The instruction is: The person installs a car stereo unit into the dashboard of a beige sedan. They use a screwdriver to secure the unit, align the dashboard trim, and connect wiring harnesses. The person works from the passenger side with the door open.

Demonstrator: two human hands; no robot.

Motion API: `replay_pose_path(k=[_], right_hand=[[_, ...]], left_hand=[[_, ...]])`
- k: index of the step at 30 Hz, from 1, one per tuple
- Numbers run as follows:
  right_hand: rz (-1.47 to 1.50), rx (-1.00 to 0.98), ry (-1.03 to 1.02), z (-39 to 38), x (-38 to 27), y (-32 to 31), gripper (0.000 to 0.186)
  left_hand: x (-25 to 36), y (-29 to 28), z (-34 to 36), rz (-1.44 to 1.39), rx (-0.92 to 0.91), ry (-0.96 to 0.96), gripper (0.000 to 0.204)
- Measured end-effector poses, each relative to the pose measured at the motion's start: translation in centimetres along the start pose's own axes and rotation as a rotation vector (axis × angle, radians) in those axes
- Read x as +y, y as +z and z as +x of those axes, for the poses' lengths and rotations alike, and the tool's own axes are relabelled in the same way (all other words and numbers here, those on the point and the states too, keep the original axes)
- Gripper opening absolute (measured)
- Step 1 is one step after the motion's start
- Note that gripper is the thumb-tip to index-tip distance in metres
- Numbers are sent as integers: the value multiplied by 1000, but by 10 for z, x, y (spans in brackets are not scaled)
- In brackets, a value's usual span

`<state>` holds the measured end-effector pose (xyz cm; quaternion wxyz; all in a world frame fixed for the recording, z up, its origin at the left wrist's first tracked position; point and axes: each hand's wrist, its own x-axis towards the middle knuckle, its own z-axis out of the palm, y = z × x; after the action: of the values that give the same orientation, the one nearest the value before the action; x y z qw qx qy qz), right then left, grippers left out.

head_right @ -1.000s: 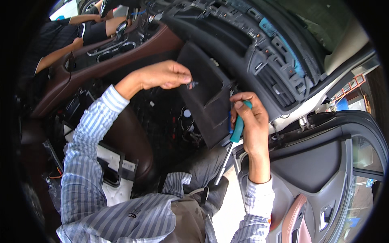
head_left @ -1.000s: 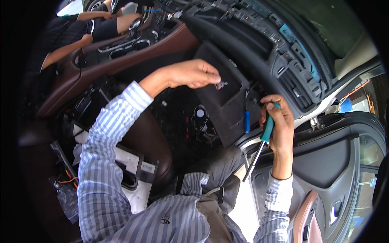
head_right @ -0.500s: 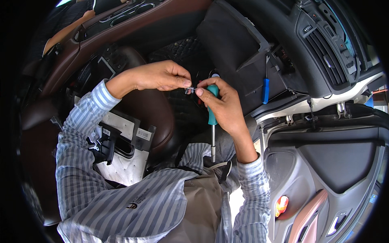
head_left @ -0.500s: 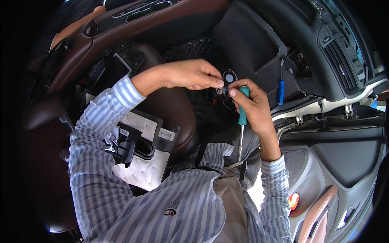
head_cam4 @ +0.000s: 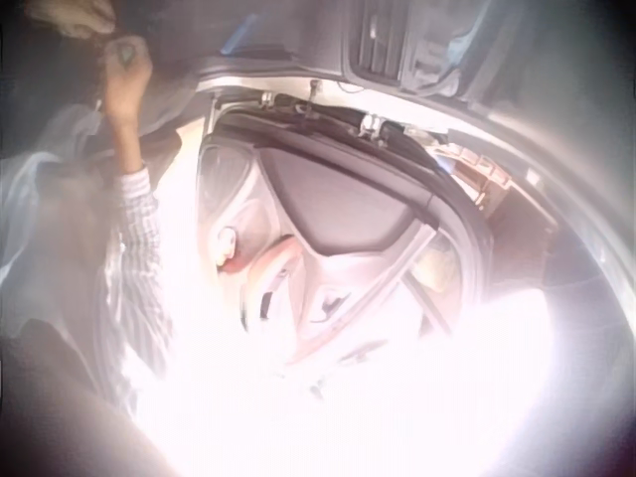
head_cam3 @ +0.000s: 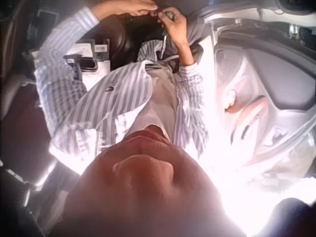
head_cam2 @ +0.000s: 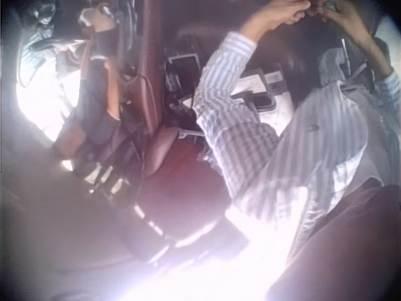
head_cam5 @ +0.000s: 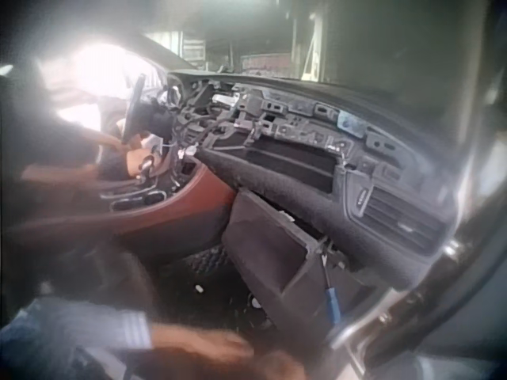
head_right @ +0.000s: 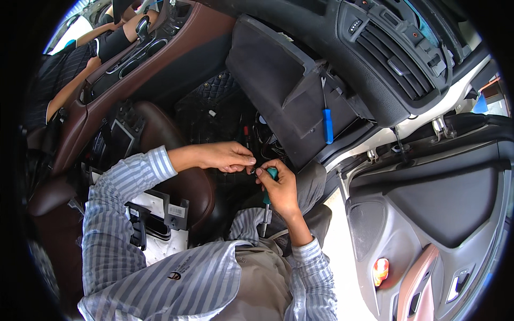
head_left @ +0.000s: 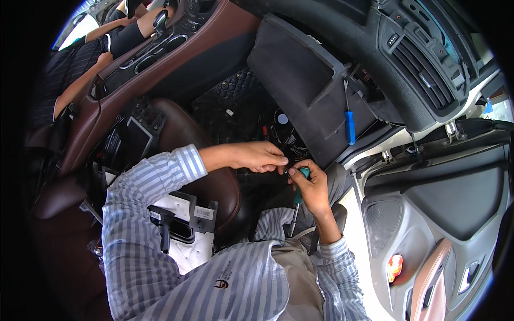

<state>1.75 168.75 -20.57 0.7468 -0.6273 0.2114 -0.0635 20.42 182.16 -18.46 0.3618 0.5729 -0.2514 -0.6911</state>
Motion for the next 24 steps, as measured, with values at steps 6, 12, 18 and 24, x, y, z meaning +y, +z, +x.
replay_pose_path(k=[6,12,18,24], right_hand=[[127,7,96,4,13,-19,7],[117,12,236,-10,37,-35,11],[153,10,315,-4,62,-39,11],[79,-12,349,12,67,-39,11]], left_hand=[[11,-157,40,331,423,-88,24],[-92,-265,84,318,606,-290,20],[-113,-242,131,573,336,-378,17],[-155,-238,169,663,224,-390,18]])
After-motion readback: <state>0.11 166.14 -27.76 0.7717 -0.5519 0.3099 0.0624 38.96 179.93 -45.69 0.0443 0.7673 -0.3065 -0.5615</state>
